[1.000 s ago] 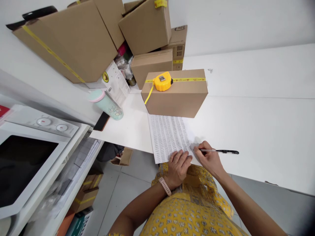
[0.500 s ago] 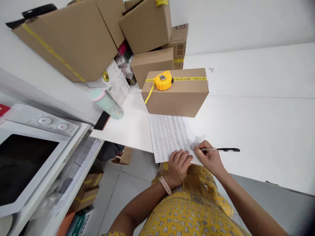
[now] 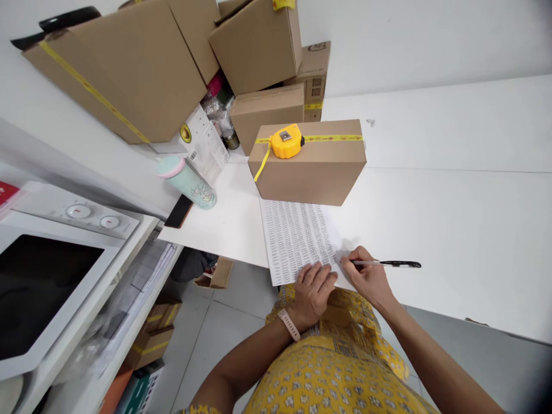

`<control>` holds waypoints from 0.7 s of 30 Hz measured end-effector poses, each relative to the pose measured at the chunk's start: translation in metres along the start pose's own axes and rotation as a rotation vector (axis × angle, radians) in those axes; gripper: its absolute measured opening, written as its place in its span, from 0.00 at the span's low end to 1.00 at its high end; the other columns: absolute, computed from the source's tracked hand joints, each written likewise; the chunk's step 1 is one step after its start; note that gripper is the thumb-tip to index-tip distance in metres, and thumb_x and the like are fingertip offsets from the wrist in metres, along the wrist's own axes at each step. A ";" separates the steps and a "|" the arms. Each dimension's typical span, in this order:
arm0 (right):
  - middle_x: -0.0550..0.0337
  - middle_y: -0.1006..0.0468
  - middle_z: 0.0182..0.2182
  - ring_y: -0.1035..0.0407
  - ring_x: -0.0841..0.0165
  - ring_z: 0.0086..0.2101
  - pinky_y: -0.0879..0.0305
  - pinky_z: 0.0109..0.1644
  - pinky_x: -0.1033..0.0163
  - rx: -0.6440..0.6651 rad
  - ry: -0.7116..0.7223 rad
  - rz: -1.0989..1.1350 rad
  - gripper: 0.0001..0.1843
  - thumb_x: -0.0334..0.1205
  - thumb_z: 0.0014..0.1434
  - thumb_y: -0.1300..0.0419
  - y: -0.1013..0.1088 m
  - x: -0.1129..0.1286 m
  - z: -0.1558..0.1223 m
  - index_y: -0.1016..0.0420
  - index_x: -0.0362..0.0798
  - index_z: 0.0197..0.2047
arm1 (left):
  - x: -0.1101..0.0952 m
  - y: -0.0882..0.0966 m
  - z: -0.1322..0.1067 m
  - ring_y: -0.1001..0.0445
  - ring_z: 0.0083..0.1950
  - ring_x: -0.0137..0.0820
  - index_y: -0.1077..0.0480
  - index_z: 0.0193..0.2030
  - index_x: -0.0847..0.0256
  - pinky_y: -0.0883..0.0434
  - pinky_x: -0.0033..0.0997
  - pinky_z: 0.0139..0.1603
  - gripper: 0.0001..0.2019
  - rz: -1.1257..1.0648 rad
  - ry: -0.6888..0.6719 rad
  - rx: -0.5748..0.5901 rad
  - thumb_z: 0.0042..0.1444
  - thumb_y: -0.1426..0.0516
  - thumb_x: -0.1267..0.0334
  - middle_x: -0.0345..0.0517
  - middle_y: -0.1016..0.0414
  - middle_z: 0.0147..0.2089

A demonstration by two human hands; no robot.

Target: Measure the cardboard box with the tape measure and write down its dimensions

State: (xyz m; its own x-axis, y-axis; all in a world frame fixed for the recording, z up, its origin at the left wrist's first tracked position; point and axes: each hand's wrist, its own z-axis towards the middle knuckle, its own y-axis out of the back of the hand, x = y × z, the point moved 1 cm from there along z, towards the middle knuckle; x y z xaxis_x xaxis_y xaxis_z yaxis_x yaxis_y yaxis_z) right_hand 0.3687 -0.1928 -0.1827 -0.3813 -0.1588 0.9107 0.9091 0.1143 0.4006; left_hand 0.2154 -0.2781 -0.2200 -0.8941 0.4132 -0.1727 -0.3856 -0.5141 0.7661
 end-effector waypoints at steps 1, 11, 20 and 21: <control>0.68 0.39 0.19 0.45 0.72 0.20 0.48 0.23 0.65 -0.003 -0.001 -0.004 0.15 0.46 0.60 0.40 0.000 -0.001 0.000 0.38 0.52 0.26 | 0.000 0.000 0.000 0.26 0.62 0.39 0.23 0.54 0.61 0.33 0.43 0.66 0.14 0.004 0.001 0.002 0.71 0.48 0.64 0.49 0.20 0.57; 0.68 0.38 0.19 0.44 0.72 0.20 0.49 0.23 0.65 -0.002 -0.002 -0.029 0.14 0.45 0.61 0.41 0.000 -0.004 -0.001 0.38 0.52 0.27 | 0.000 0.000 0.001 0.26 0.62 0.38 0.23 0.54 0.61 0.33 0.43 0.66 0.13 -0.007 0.002 -0.021 0.71 0.47 0.64 0.47 0.19 0.57; 0.69 0.39 0.18 0.45 0.72 0.19 0.49 0.23 0.65 -0.010 0.003 -0.033 0.14 0.46 0.61 0.41 0.000 -0.004 -0.001 0.39 0.52 0.27 | 0.000 -0.002 -0.002 0.26 0.63 0.38 0.24 0.55 0.60 0.33 0.43 0.66 0.14 0.017 0.001 0.019 0.71 0.48 0.63 0.49 0.20 0.57; 0.69 0.39 0.18 0.45 0.72 0.19 0.49 0.23 0.65 -0.009 0.005 -0.033 0.14 0.46 0.61 0.41 0.000 -0.004 0.000 0.39 0.52 0.27 | 0.000 -0.002 -0.002 0.27 0.63 0.38 0.24 0.55 0.60 0.33 0.43 0.66 0.14 0.019 0.000 0.026 0.71 0.48 0.63 0.49 0.20 0.57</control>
State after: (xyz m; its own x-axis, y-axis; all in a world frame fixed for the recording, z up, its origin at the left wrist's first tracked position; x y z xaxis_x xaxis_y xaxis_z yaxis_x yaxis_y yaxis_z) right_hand 0.3705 -0.1926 -0.1866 -0.4105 -0.1673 0.8964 0.8974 0.1002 0.4297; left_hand 0.2153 -0.2785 -0.2230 -0.9012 0.4037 -0.1575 -0.3621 -0.5022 0.7852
